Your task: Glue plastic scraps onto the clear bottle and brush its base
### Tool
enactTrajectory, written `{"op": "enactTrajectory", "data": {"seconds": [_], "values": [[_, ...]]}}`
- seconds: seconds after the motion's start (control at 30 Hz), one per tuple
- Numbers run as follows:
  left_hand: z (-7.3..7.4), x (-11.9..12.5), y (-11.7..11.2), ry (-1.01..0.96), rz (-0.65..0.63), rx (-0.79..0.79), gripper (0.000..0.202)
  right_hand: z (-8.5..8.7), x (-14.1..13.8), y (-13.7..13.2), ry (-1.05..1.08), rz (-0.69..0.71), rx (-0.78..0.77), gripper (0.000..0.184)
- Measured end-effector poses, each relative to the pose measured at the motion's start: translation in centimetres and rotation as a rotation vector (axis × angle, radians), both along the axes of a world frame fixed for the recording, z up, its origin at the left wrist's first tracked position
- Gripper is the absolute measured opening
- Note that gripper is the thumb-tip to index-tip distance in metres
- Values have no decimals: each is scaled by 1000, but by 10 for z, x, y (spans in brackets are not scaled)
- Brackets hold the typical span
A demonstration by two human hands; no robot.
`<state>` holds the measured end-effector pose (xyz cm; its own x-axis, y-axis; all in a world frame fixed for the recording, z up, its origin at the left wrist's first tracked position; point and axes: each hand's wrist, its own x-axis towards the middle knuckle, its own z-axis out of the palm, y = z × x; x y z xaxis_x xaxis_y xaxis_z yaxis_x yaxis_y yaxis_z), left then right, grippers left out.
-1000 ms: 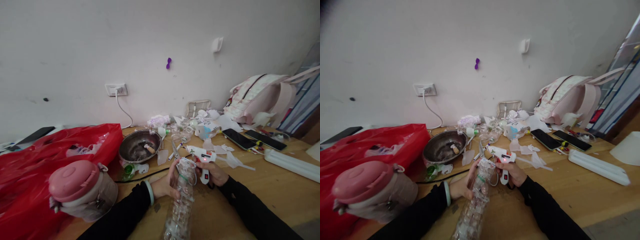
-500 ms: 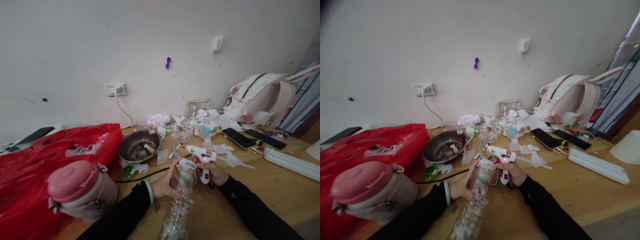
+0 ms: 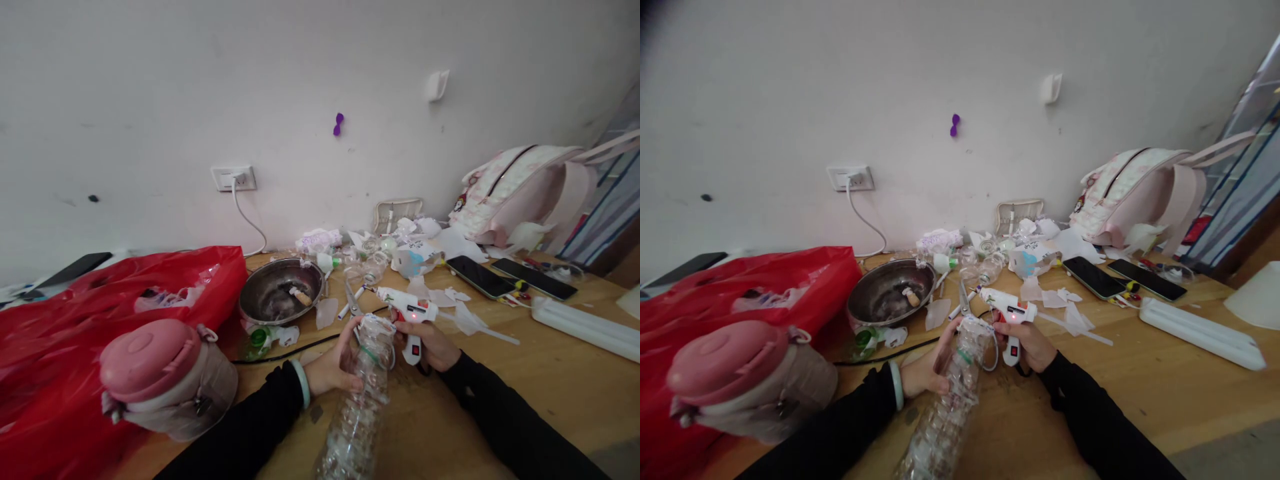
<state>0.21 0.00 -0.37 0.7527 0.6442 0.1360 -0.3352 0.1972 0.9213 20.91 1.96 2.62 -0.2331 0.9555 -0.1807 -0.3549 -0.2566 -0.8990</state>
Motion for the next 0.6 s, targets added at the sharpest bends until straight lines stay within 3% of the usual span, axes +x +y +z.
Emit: {"op": "enactTrajectory", "data": {"seconds": [0.27,0.43,0.6], "values": [[9,-3,-3,-17,48,136,112,3,-1,-3,-43,32,17,38],[10,-3,-5,-5,1,69,124,0,-1,-1,-46,29,15,38],[5,-3,-5,14,-50,26,120,1,1,-1,-54,18,21,37]]}}
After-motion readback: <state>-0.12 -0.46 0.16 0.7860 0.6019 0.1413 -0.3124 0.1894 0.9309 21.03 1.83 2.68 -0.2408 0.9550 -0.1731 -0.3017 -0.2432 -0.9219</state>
